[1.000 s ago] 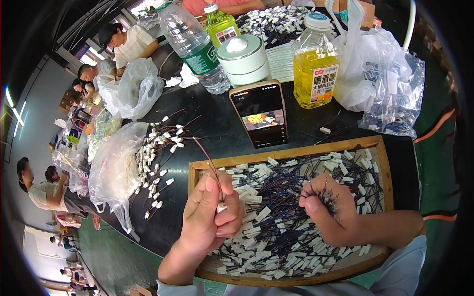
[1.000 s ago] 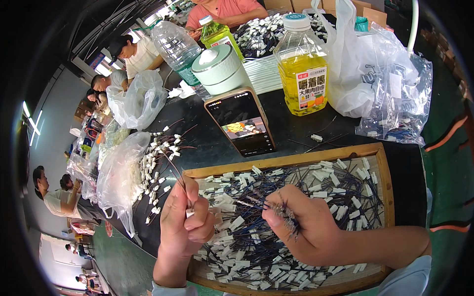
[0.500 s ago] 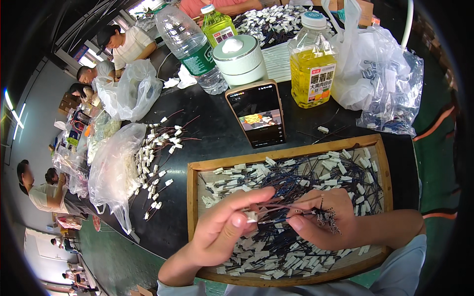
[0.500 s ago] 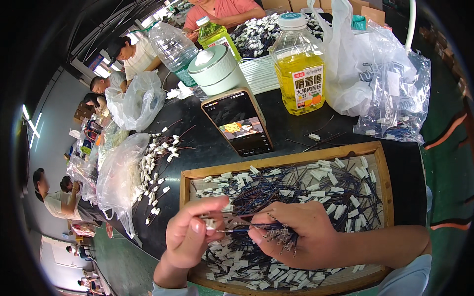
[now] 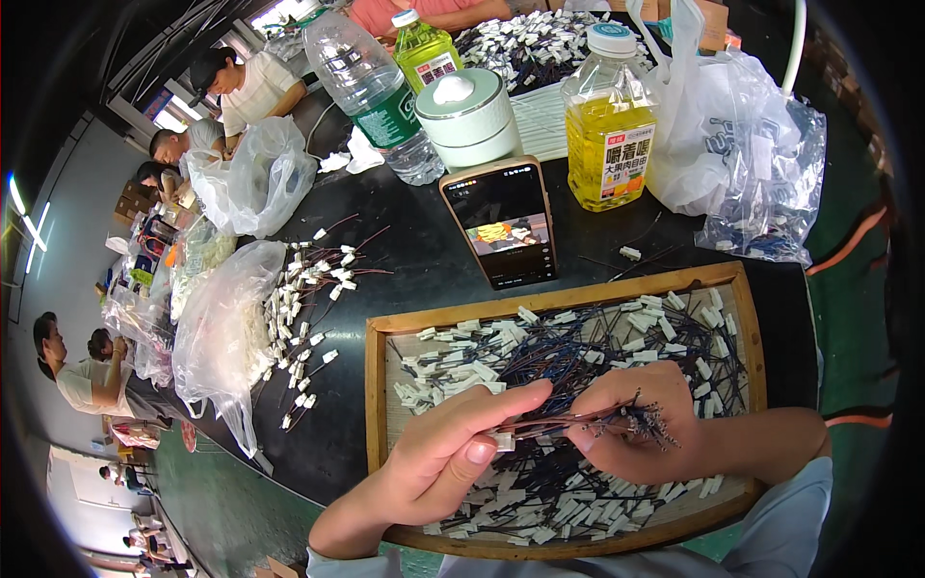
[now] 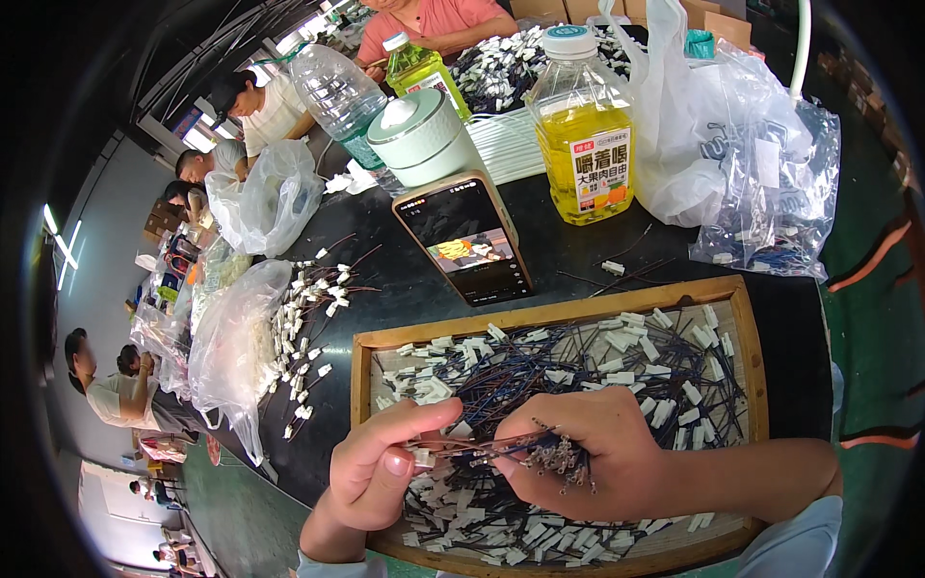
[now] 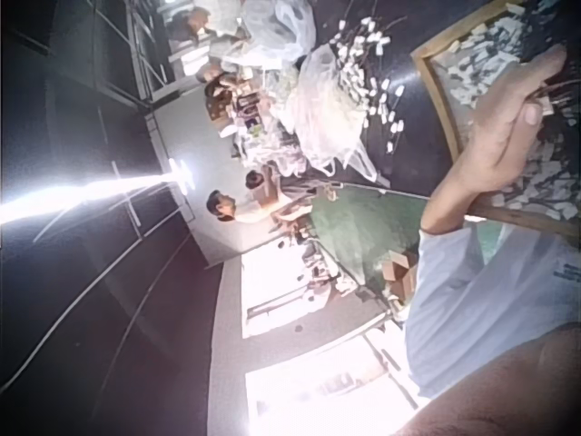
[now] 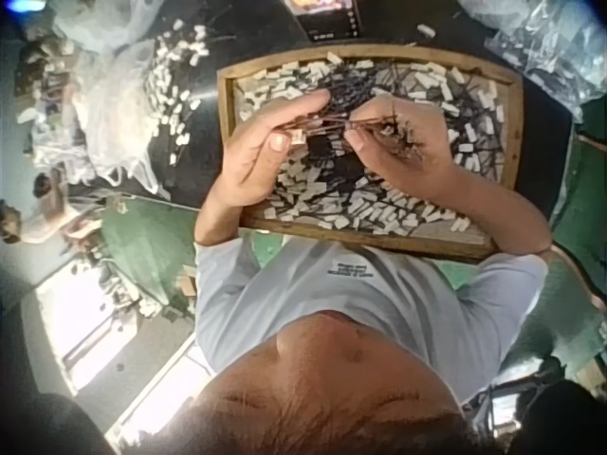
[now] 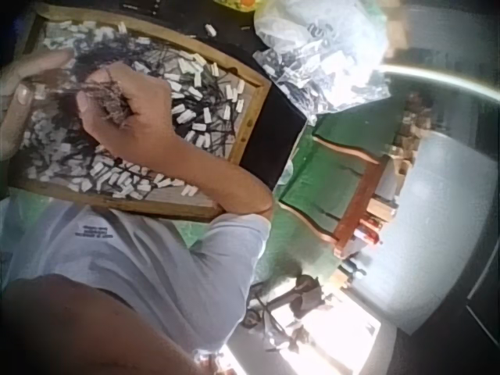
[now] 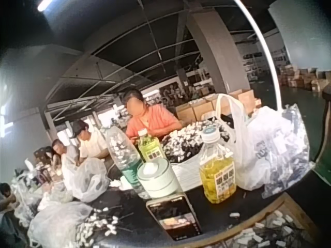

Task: Assembling small electronic components by attaching plastic housings to wire bundles.

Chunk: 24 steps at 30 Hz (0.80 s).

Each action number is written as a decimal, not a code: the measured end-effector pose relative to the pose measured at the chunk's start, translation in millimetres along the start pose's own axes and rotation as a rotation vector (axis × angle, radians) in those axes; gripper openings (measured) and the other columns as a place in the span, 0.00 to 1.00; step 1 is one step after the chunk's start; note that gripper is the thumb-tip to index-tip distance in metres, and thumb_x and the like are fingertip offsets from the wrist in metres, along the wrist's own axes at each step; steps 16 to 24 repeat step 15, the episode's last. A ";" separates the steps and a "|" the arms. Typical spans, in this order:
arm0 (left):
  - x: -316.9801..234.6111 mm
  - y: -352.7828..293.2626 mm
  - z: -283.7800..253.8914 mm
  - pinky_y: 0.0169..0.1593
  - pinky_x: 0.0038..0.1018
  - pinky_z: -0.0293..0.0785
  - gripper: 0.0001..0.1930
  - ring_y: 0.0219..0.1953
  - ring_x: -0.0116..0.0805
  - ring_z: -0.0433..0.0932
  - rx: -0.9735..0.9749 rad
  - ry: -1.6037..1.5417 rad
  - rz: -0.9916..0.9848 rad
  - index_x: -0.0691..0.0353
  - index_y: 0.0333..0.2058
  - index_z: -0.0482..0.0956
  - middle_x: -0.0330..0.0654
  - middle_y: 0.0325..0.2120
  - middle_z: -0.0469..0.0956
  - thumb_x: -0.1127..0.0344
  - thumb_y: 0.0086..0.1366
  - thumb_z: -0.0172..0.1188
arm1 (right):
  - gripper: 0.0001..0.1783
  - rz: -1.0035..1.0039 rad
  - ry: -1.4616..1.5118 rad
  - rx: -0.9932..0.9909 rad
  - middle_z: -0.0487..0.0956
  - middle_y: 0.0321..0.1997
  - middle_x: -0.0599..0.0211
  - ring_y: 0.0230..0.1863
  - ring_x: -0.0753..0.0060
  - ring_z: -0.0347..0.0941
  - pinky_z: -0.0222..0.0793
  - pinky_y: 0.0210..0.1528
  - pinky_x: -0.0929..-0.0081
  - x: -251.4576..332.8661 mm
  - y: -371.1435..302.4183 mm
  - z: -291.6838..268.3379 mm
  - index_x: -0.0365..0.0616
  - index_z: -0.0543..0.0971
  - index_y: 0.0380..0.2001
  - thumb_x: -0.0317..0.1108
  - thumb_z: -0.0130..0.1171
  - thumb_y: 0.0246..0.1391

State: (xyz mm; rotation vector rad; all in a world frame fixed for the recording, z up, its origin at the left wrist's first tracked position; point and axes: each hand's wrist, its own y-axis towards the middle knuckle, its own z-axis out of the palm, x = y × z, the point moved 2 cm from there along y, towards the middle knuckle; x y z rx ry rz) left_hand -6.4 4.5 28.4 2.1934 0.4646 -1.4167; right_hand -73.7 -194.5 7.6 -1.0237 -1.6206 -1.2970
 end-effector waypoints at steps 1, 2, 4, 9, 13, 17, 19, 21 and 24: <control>-0.4 0.3 0.4 0.33 0.24 0.64 0.20 0.27 0.30 0.67 0.000 0.001 0.000 0.70 0.56 0.65 0.42 0.28 0.70 0.65 0.70 0.41 | 0.08 0.000 0.000 0.000 0.79 0.25 0.66 0.23 0.75 0.76 0.68 0.25 0.82 0.1 0.0 0.4 0.40 0.77 0.30 0.24 0.64 0.43; -1.2 1.2 0.9 0.33 0.24 0.64 0.20 0.27 0.30 0.67 -0.015 0.008 0.009 0.70 0.56 0.65 0.42 0.28 0.70 0.65 0.70 0.41 | 0.08 -0.010 0.006 0.005 0.79 0.25 0.66 0.23 0.75 0.76 0.68 0.25 0.82 0.2 0.0 1.1 0.40 0.77 0.29 0.24 0.63 0.43; -1.4 2.1 0.9 0.33 0.25 0.64 0.20 0.27 0.30 0.67 -0.026 0.013 0.018 0.70 0.56 0.65 0.42 0.27 0.70 0.65 0.70 0.41 | 0.07 -0.017 0.011 0.007 0.79 0.25 0.65 0.23 0.75 0.76 0.69 0.25 0.83 -0.1 -0.7 1.9 0.40 0.77 0.29 0.24 0.63 0.43; 2.9 0.6 1.5 0.34 0.25 0.63 0.20 0.27 0.30 0.66 -0.051 0.017 0.026 0.70 0.56 0.65 0.41 0.27 0.69 0.65 0.70 0.41 | 0.08 -0.045 0.017 -0.040 0.79 0.24 0.66 0.22 0.74 0.76 0.68 0.24 0.83 -0.3 -1.0 2.8 0.39 0.78 0.29 0.23 0.64 0.42; -0.5 3.3 -0.3 0.34 0.25 0.63 0.21 0.27 0.30 0.66 -0.004 0.082 0.051 0.70 0.57 0.64 0.41 0.27 0.69 0.65 0.70 0.41 | 0.08 -0.082 0.003 -0.044 0.79 0.24 0.66 0.22 0.73 0.77 0.68 0.24 0.83 -0.5 -1.4 2.6 0.38 0.78 0.29 0.23 0.63 0.42; 1.4 1.4 -0.8 0.35 0.25 0.63 0.21 0.27 0.31 0.66 -0.027 0.026 -0.014 0.69 0.57 0.64 0.40 0.27 0.69 0.65 0.69 0.42 | 0.07 -0.039 -0.011 0.009 0.79 0.25 0.64 0.22 0.71 0.77 0.69 0.25 0.83 3.0 -0.3 -1.2 0.38 0.78 0.30 0.23 0.62 0.44; 1.4 1.4 -0.8 0.35 0.25 0.63 0.21 0.27 0.31 0.66 -0.027 0.026 -0.014 0.69 0.57 0.64 0.40 0.27 0.69 0.65 0.69 0.42 | 0.07 -0.039 -0.011 0.009 0.79 0.25 0.64 0.22 0.71 0.77 0.69 0.25 0.83 3.0 -0.3 -1.2 0.38 0.78 0.30 0.23 0.62 0.44; 1.4 1.4 -0.8 0.35 0.25 0.63 0.21 0.27 0.31 0.66 -0.027 0.026 -0.014 0.69 0.57 0.64 0.40 0.27 0.69 0.65 0.69 0.42 | 0.07 -0.039 -0.011 0.009 0.79 0.25 0.64 0.22 0.71 0.77 0.69 0.25 0.83 3.0 -0.3 -1.2 0.38 0.78 0.30 0.23 0.62 0.44; 1.4 1.4 -0.8 0.35 0.25 0.63 0.21 0.27 0.31 0.66 -0.027 0.026 -0.014 0.69 0.57 0.64 0.40 0.27 0.69 0.65 0.69 0.42 | 0.07 -0.039 -0.011 0.009 0.79 0.25 0.64 0.22 0.71 0.77 0.69 0.25 0.83 3.0 -0.3 -1.2 0.38 0.78 0.30 0.23 0.62 0.44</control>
